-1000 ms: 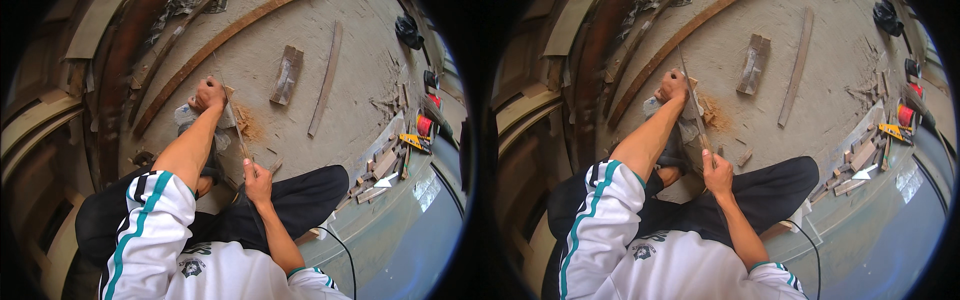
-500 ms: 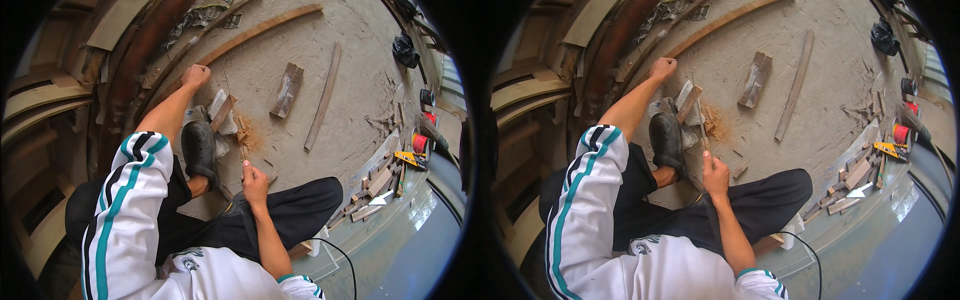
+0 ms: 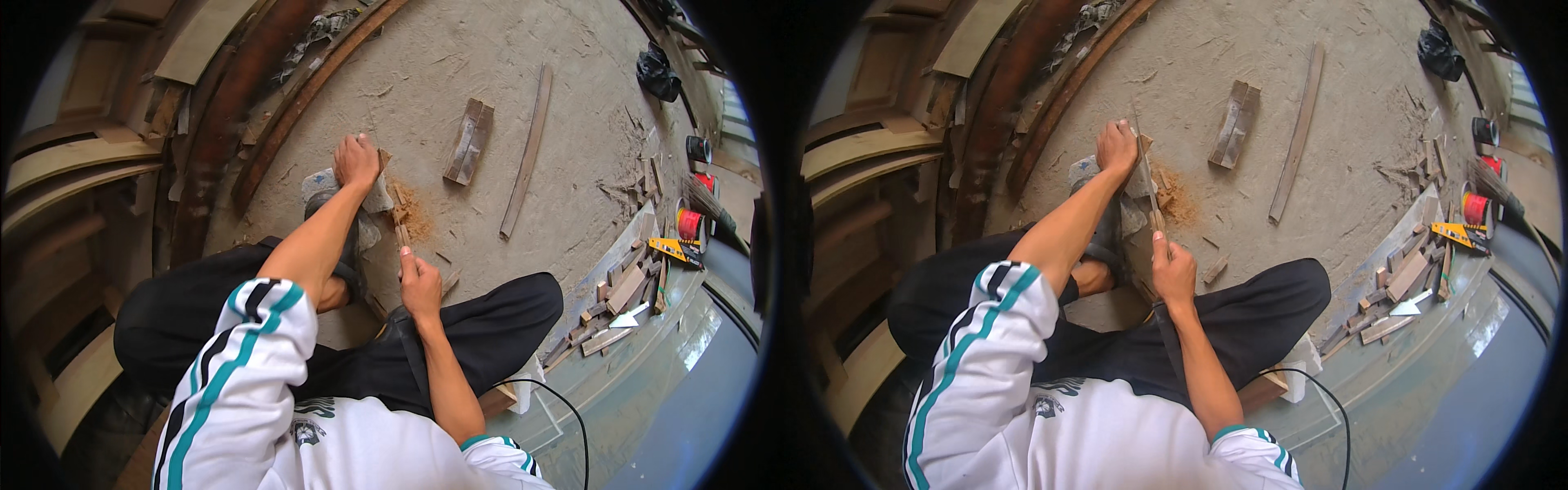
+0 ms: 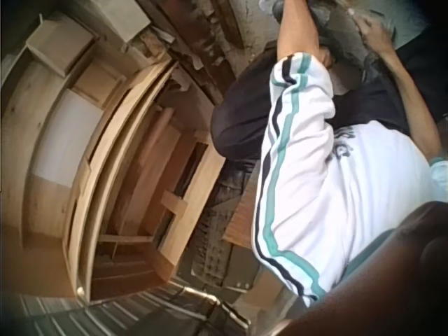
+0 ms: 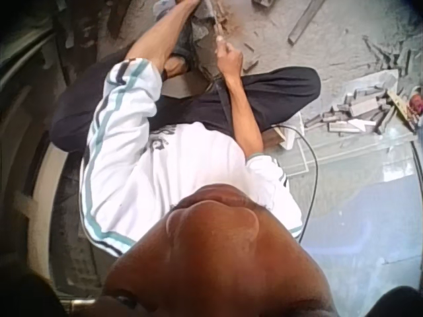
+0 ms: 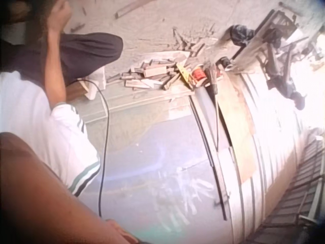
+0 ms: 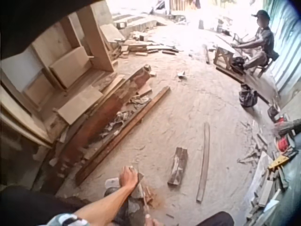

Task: The person sits on the floor and uses a hand saw to cut a small piece of wood held between their feet. They adjust the wood and continue sawing until the piece is separated.

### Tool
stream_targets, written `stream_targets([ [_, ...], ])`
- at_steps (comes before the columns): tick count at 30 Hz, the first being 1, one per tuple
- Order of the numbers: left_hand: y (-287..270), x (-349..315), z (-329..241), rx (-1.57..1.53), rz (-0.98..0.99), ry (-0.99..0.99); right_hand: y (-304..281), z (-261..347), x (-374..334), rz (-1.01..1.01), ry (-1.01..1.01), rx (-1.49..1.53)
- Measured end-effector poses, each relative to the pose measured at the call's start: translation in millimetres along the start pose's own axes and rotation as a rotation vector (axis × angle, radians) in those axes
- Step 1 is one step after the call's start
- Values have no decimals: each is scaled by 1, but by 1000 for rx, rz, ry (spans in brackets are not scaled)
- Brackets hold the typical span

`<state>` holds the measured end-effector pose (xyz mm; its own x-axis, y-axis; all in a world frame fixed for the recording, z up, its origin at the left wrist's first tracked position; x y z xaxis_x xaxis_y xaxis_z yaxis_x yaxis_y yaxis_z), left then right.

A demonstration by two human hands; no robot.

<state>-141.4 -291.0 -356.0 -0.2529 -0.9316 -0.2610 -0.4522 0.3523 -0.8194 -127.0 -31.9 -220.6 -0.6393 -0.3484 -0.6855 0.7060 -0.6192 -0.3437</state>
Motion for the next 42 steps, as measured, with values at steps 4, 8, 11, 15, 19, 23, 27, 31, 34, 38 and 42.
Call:
stream_targets([
  [4,3,-16,0,35,66,-138,-2,2,3,-23,-32,-33],
  [8,-4,-17,-8,-22,114,-147,3,3,-3,-55,-66,-48],
  [11,-5,-14,-6,-27,102,-159,3,6,-6,-31,-28,-48],
  [15,3,-7,5,21,92,-144,-7,0,-30,-7,37,-67],
  [19,5,-8,5,-2,84,-180,-5,2,-22,-25,54,-127],
  [23,9,-7,6,-13,72,-171,6,1,-2,-73,-11,-135],
  [27,4,-8,5,-17,65,-180,-6,2,-27,-57,28,-107],
  [31,3,-7,3,-23,47,-155,-3,-3,-16,-37,9,-147],
  [34,5,-6,2,-33,23,-141,13,1,14,-74,-32,-145],
  [38,1,-5,6,-31,-18,-122,0,5,-12,-28,-3,-118],
  [42,-2,-6,0,-62,-38,-123,3,6,-14,-43,4,-108],
])
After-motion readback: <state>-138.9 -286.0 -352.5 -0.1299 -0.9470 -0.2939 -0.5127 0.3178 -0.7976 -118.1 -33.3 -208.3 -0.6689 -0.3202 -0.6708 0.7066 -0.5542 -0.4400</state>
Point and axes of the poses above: each hand's wrist, its own x-axis towards the middle knuckle, its own y-axis out of the palm, z = x × y, the point moved 5 cm from there along x, towards the middle knuckle, and after that the axes turned 7 degrees about -x, right-handed, at the moved point
